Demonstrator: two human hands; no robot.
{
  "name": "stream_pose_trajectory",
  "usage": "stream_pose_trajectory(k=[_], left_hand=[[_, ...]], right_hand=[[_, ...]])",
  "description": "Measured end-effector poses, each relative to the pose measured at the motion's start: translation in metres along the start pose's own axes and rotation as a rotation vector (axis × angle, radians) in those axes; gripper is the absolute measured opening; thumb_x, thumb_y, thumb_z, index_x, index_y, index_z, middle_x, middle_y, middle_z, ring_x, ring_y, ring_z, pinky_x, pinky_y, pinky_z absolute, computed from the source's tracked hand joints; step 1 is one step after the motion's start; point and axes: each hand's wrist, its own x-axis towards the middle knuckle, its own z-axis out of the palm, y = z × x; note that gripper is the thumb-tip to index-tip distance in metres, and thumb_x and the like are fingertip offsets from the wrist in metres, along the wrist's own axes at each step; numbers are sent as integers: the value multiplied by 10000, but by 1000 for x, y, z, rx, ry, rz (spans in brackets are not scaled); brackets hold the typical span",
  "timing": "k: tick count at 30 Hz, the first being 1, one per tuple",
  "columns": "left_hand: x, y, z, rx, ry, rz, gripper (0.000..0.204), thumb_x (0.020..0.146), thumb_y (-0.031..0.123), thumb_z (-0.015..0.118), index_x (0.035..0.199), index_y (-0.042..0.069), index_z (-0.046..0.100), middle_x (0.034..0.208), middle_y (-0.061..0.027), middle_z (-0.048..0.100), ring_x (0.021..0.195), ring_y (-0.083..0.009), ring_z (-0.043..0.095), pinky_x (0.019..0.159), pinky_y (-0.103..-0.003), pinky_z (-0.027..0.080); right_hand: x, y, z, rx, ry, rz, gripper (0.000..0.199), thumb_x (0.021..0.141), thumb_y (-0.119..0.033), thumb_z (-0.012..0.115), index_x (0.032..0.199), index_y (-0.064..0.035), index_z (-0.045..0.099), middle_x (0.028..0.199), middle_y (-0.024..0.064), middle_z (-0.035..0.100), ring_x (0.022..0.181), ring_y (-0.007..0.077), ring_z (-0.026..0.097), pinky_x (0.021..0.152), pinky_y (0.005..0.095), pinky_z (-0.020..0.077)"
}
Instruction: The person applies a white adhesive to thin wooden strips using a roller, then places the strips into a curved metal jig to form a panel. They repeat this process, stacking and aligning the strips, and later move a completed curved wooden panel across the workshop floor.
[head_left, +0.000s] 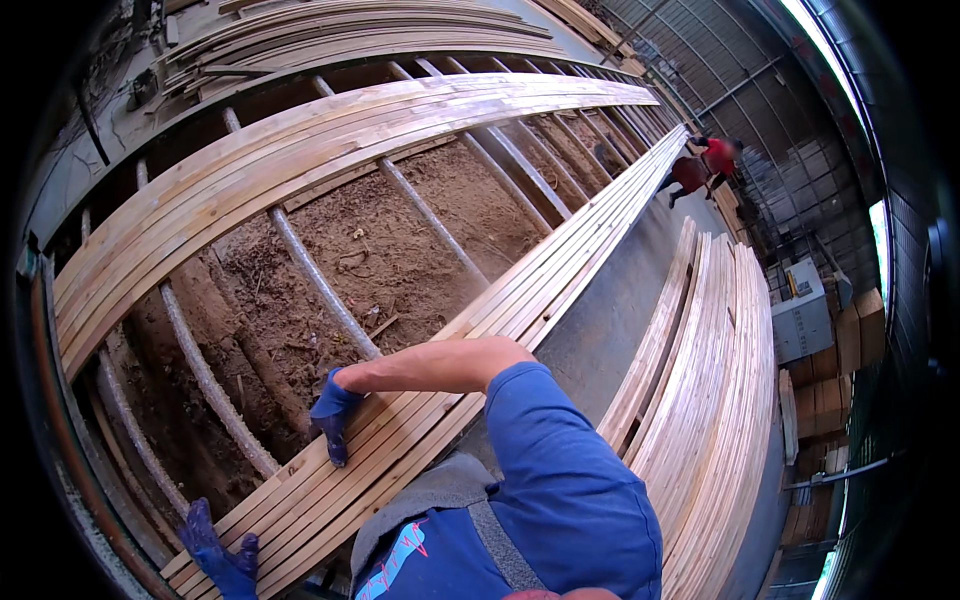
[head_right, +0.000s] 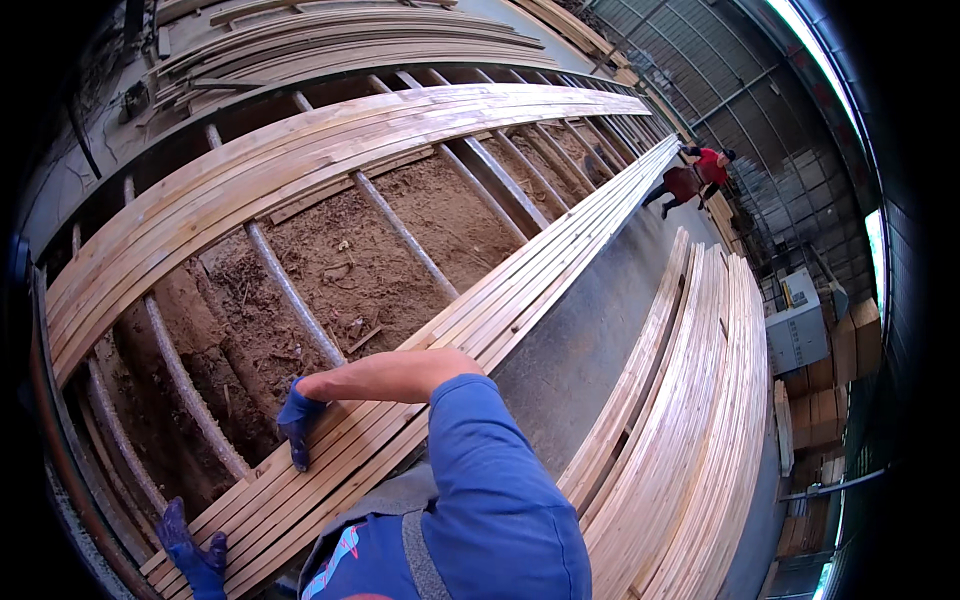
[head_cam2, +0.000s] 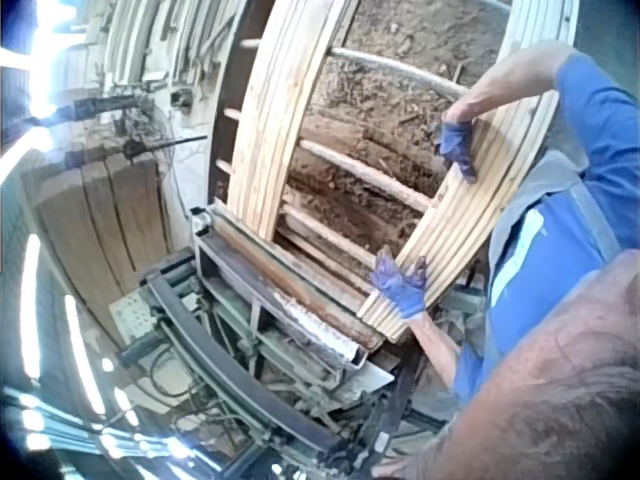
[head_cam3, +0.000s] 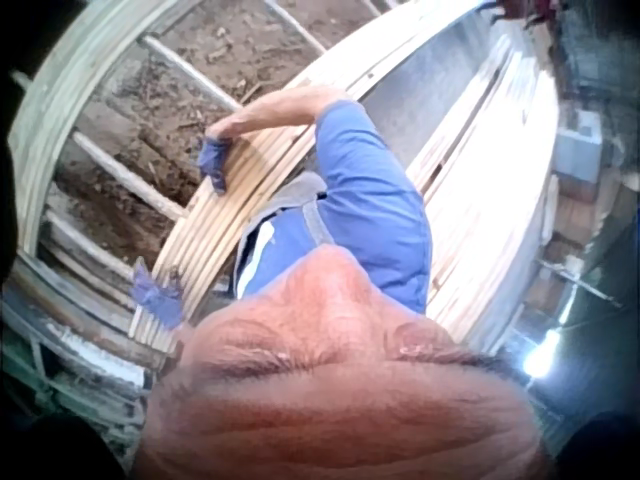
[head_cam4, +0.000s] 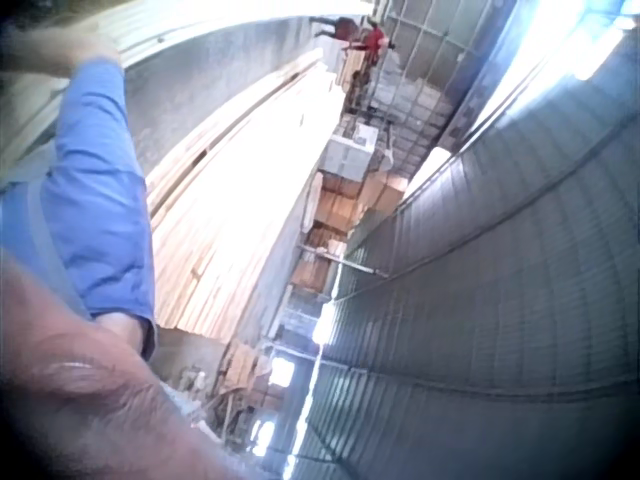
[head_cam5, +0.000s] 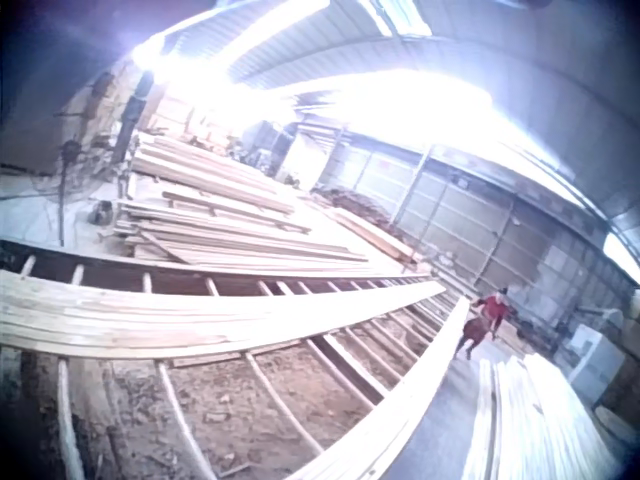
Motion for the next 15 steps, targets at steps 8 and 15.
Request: stream_pose_trajectory(k=[8, 15], left_hand=[[76, -1, -14, 89, -6, 68, 935, 558, 162, 791, 1376, 40, 354, 1330, -150, 453, 1197, -381, 419, 1077, -482, 281], [165, -59, 47, 11, 184, 162, 817, 554, 188, 818, 1279, 49, 469, 1050, -164, 566, 1004, -353, 524, 930, -445, 389]], right_hand=[[-34, -24, -48, -112, 189, 48, 697, 647, -410, 819, 1183, -44, 564, 1005, 118, 653, 889, 222, 619, 801, 352, 491], [-63, -76, -59, -767, 1072, 40, 510, 702, -507, 689, 943, -58, 661, 847, 150, 668, 777, 314, 641, 697, 379, 519]])
